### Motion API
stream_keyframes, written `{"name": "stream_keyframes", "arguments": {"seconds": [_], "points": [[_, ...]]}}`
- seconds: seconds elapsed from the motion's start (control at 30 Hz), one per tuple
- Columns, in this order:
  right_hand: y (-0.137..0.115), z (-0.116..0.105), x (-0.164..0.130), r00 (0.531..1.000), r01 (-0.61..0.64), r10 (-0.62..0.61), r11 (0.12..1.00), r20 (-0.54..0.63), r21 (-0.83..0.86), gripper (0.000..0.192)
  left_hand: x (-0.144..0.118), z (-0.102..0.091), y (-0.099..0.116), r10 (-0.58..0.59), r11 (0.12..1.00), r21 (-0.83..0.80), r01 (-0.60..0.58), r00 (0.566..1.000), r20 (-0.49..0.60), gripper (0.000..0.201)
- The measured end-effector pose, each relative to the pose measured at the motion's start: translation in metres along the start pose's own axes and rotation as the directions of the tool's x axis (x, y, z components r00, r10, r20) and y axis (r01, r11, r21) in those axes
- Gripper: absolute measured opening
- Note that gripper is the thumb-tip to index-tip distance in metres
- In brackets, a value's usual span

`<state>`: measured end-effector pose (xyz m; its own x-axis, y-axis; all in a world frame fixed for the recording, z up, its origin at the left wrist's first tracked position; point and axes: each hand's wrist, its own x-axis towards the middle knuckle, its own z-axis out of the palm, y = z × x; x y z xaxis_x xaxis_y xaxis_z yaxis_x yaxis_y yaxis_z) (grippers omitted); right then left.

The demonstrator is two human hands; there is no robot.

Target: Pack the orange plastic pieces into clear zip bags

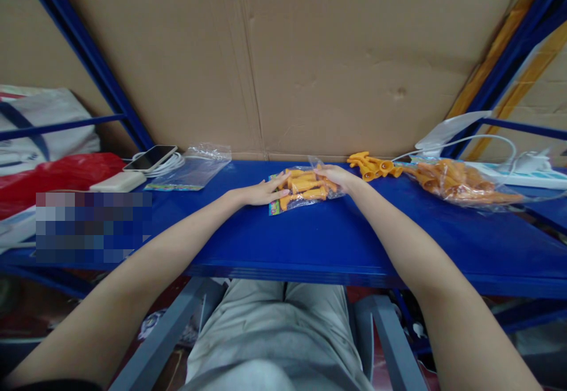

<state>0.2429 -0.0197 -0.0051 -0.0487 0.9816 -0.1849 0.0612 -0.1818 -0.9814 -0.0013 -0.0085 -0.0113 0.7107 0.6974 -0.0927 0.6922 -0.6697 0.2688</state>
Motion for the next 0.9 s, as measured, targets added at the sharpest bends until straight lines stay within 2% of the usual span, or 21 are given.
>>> {"name": "stream_keyframes", "arguments": {"seconds": [0.1, 0.23, 0.4, 0.53, 0.63, 0.7, 0.77, 0.9], "points": [[-0.004, 0.004, -0.006, 0.997, -0.061, 0.063, 0.998, -0.051, 0.027, 0.007, 0.0, 0.0, -0.001, 0.015, 1.0, 0.004, -0.015, 1.0, -0.014, 0.084], [-0.009, 0.011, -0.013, 0.996, -0.093, 0.093, 0.993, 0.005, 0.074, 0.005, 0.001, 0.001, -0.001, 0.014, 1.0, 0.0, -0.014, 1.0, -0.023, 0.082], [-0.008, 0.017, -0.014, 0.999, -0.046, 0.048, 0.995, -0.021, 0.091, 0.013, 0.001, 0.0, -0.003, 0.031, 0.999, -0.014, -0.031, 0.999, -0.035, 0.084], [-0.01, 0.02, -0.016, 0.999, -0.021, 0.023, 0.997, -0.034, 0.073, 0.014, 0.0, -0.003, -0.003, 0.06, 0.998, 0.008, -0.06, 0.993, -0.101, 0.079], [-0.017, 0.018, -0.015, 0.991, 0.042, -0.031, 0.995, -0.127, 0.087, 0.016, -0.002, -0.007, -0.003, 0.024, 1.0, 0.024, -0.02, 0.984, -0.178, 0.075], [-0.025, 0.012, -0.015, 0.969, 0.121, -0.098, 0.989, -0.227, 0.086, 0.019, -0.003, -0.009, -0.005, 0.026, 0.999, 0.037, -0.017, 0.967, -0.252, 0.072], [-0.034, 0.001, -0.016, 0.926, 0.211, -0.177, 0.975, -0.334, 0.067, 0.02, -0.003, -0.01, -0.008, 0.049, 0.998, 0.051, -0.034, 0.946, -0.32, 0.07], [-0.049, -0.037, -0.033, 0.792, 0.352, -0.296, 0.936, -0.533, 0.002, 0.024, -0.003, -0.009, -0.013, 0.073, 0.996, 0.07, -0.05, 0.922, -0.379, 0.07]]}}
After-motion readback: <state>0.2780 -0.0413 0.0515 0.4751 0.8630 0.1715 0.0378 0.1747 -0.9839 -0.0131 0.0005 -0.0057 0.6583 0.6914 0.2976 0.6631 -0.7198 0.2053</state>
